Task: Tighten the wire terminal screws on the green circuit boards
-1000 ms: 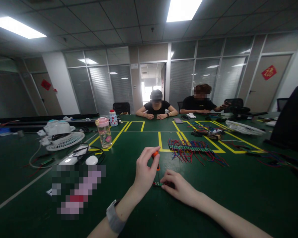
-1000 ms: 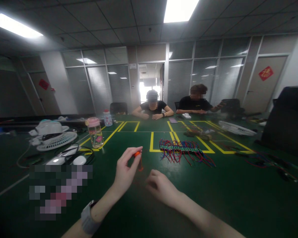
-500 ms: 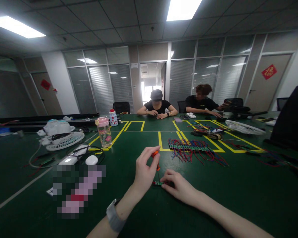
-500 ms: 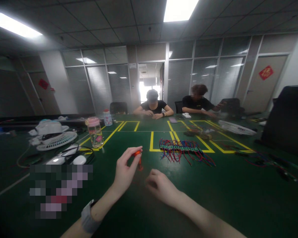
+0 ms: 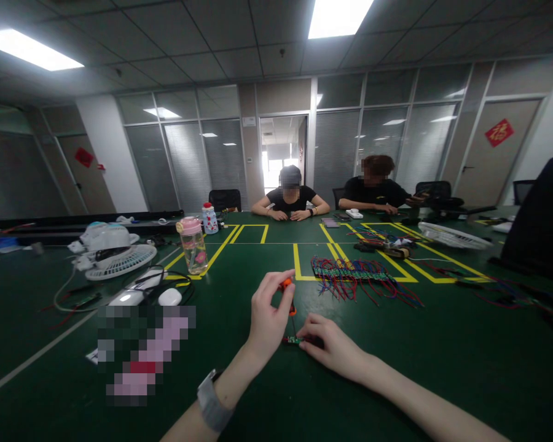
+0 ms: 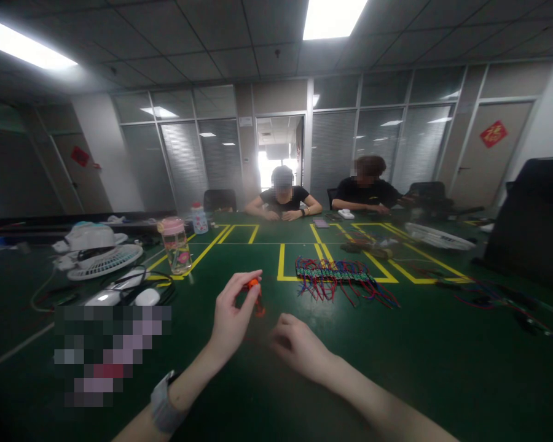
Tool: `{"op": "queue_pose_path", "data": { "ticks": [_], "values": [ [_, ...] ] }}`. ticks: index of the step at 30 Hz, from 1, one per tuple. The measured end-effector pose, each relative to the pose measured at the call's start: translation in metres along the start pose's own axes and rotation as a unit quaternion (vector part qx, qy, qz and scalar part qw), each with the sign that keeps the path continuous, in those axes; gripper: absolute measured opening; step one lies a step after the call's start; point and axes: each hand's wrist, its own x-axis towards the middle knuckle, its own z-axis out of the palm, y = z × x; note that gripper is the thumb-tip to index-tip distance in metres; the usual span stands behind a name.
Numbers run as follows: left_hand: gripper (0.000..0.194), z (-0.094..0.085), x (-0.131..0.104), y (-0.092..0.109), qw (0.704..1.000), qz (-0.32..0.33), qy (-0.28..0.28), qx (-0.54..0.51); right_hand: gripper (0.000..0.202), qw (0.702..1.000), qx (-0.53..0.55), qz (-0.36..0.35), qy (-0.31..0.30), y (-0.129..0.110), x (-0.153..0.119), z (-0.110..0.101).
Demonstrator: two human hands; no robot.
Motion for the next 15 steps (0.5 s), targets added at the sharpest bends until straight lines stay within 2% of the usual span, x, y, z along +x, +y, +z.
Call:
{"op": "queue_pose_path", "data": {
  "ticks": [4,9,15],
  "values": [
    [0.019,-0.0009,0.0002,0.0015,0.999,0.014,0.016,0.036,0.013,1.0,-0.001,0.004,0.001,0.0006,-0.0005,0.0],
    [0.033,-0.0011,-0.0014,0.001,1.0,-0.005,-0.011,-0.022,0.013,1.0,0.001,-0.005,0.004,0.0013,-0.0019,-0.0002],
    [0.017,-0.0004,0.0004,0.0013,0.999,0.005,0.024,0.03,0.014,1.0,-0.005,-0.004,0.003,0.0028,-0.0018,0.0009]
  ]
}}
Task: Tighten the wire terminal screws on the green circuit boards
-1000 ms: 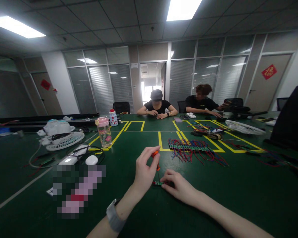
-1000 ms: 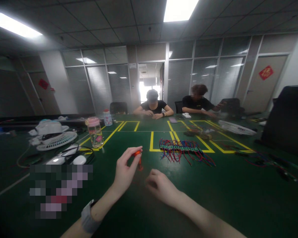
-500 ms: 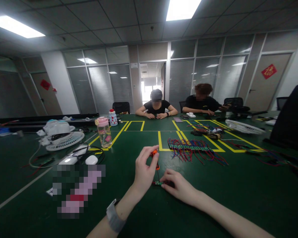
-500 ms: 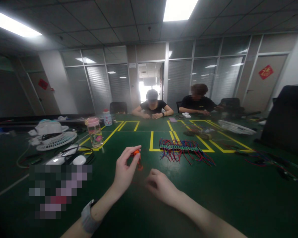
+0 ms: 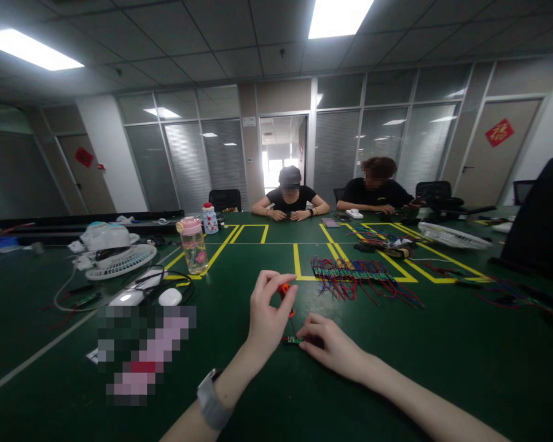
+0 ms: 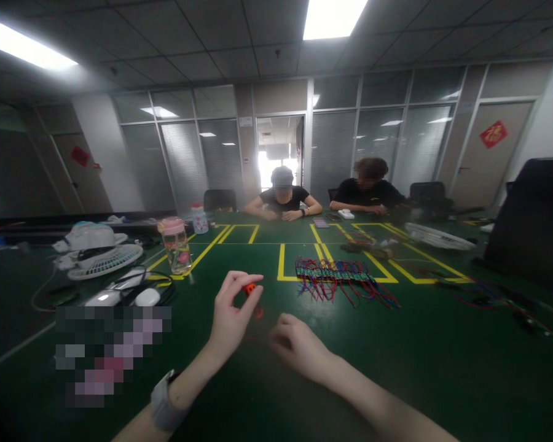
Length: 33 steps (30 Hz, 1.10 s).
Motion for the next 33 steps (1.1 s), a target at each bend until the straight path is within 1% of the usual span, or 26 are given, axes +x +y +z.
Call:
{"op": "queue_pose_path", "data": {
  "ticks": [2,6,9,14,17,20,24,26,31,33],
  "values": [
    [0.019,-0.0004,0.0,0.0002,1.0,0.004,-0.003,0.004,0.014,1.0,0.001,0.002,0.0,0.0003,0.0003,0.0002],
    [0.032,-0.001,-0.0003,-0.0003,0.999,-0.007,-0.034,-0.037,0.014,1.0,0.01,0.005,-0.001,0.0002,0.0006,-0.0004],
    [0.028,-0.0008,0.0009,-0.0007,0.999,-0.01,-0.026,-0.041,0.014,1.0,0.015,0.003,-0.001,-0.0001,0.0003,-0.001],
    [0.015,-0.0012,0.0009,-0.0002,1.0,-0.009,-0.001,0.019,0.014,1.0,0.01,0.001,-0.002,-0.0009,-0.0005,-0.0012],
    [0.021,-0.0022,-0.001,-0.001,0.999,-0.028,0.012,0.038,0.015,1.0,0.008,0.006,-0.003,-0.0024,-0.0002,-0.0014],
    [0.032,-0.0025,-0.0009,-0.0036,0.999,-0.034,0.003,-0.001,0.016,1.0,0.006,0.009,-0.004,-0.004,0.0008,-0.0021],
    [0.034,-0.0009,0.0015,-0.0055,0.995,-0.064,-0.033,-0.065,0.015,1.0,0.004,0.008,-0.008,-0.0037,0.0012,-0.0022],
    [0.033,-0.0003,0.0022,-0.004,0.994,-0.076,-0.038,-0.072,0.014,1.0,0.007,0.008,-0.008,-0.0022,0.0006,-0.0016],
    [0.015,-0.0021,0.0015,0.0023,1.0,-0.02,-0.011,0.001,0.013,1.0,0.004,0.0,-0.004,0.0018,-0.0003,0.0003],
    [0.018,-0.003,0.0009,0.0027,1.0,-0.013,-0.013,0.007,0.013,1.0,0.006,-0.002,-0.003,0.0021,-0.0001,0.0005]
  ]
}}
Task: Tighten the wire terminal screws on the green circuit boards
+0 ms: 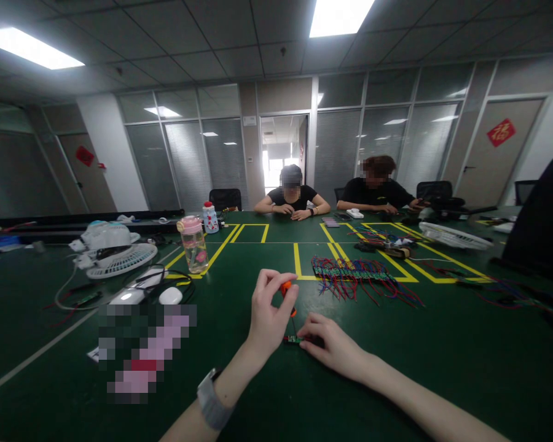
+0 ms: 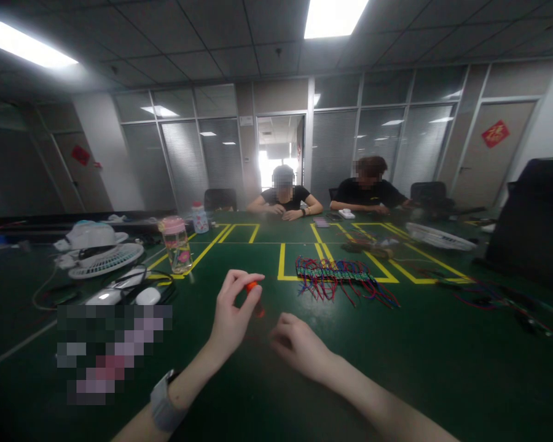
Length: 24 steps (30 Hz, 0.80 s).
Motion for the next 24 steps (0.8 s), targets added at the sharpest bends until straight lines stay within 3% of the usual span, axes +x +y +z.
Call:
{"op": "queue_pose_path", "data": {
  "ticks": [5,11,17,24],
  "values": [
    [0.033,0.0008,-0.0001,-0.0025,0.998,-0.006,-0.037,-0.058,0.015,1.0,0.002,0.003,-0.002,-0.0037,0.0004,-0.0017],
    [0.019,0.0017,0.0013,-0.0007,1.0,0.009,-0.005,-0.01,0.014,1.0,-0.004,0.009,-0.005,-0.0062,0.0011,-0.0033],
    [0.032,0.0021,0.0007,-0.0018,0.999,-0.001,-0.015,-0.043,0.014,1.0,-0.002,0.007,-0.004,-0.0043,0.0,-0.0013],
    [0.014,0.0017,0.0005,-0.0014,1.0,0.007,0.011,-0.001,0.014,1.0,-0.006,0.011,-0.005,-0.0038,0.0009,-0.0021]
  ]
}}
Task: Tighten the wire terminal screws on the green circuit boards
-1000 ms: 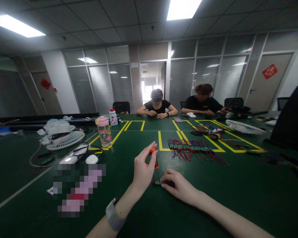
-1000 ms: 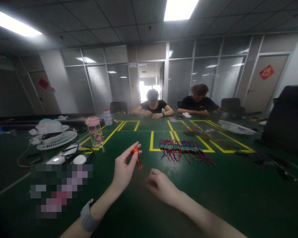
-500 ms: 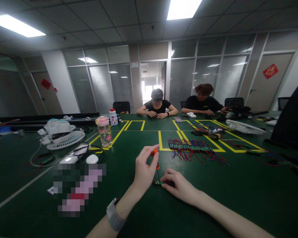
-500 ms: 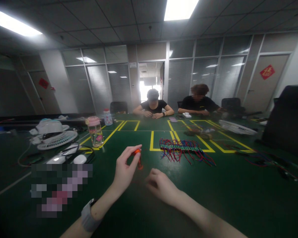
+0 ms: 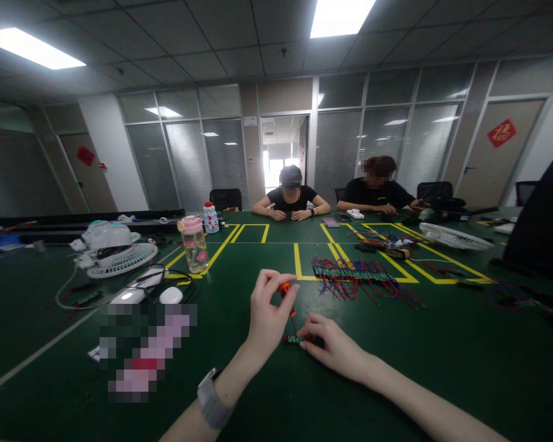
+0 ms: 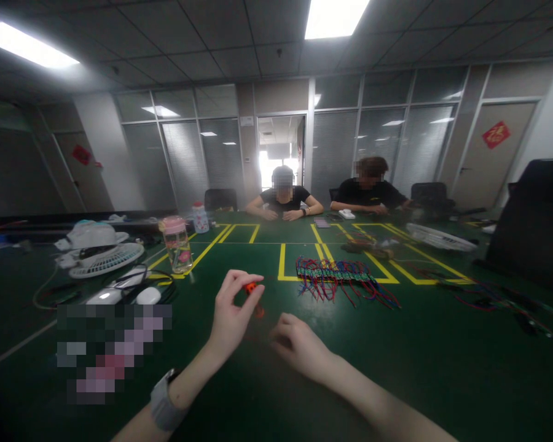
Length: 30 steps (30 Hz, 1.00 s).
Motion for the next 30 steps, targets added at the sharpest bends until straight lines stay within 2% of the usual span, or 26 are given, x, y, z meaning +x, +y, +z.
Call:
{"op": "queue_pose_path", "data": {
  "ticks": [6,9,15,21,24,28,30],
  "values": [
    [0.032,-0.0011,-0.0008,-0.0011,0.999,-0.013,-0.021,-0.042,0.014,1.0,0.001,-0.003,0.0,-0.0007,-0.0008,-0.0005],
    [0.028,-0.0002,-0.0003,-0.0022,0.998,-0.017,-0.017,-0.055,0.014,1.0,0.001,-0.004,-0.002,-0.0016,-0.0008,-0.0009],
    [0.014,-0.0005,0.0004,-0.0002,1.0,0.004,0.007,0.006,0.013,1.0,-0.001,0.004,-0.004,-0.0029,-0.0006,-0.0018],
    [0.033,0.0006,-0.0008,-0.0035,0.998,-0.014,-0.017,-0.05,0.013,1.0,0.006,-0.007,0.003,-0.0019,-0.0004,-0.0002],
    [0.028,0.0026,-0.0009,-0.0058,0.997,-0.031,-0.009,-0.069,0.014,1.0,0.006,-0.003,0.0,-0.0019,-0.0005,-0.0004],
    [0.015,0.0022,-0.0004,-0.0034,1.0,-0.012,0.004,-0.016,0.013,1.0,0.003,-0.003,0.0,-0.0013,-0.0009,-0.0007],
    [0.015,0.0011,-0.0004,-0.001,1.0,-0.008,0.007,0.005,0.013,1.0,0.001,-0.004,0.002,-0.0007,-0.001,-0.0007]
  ]
}}
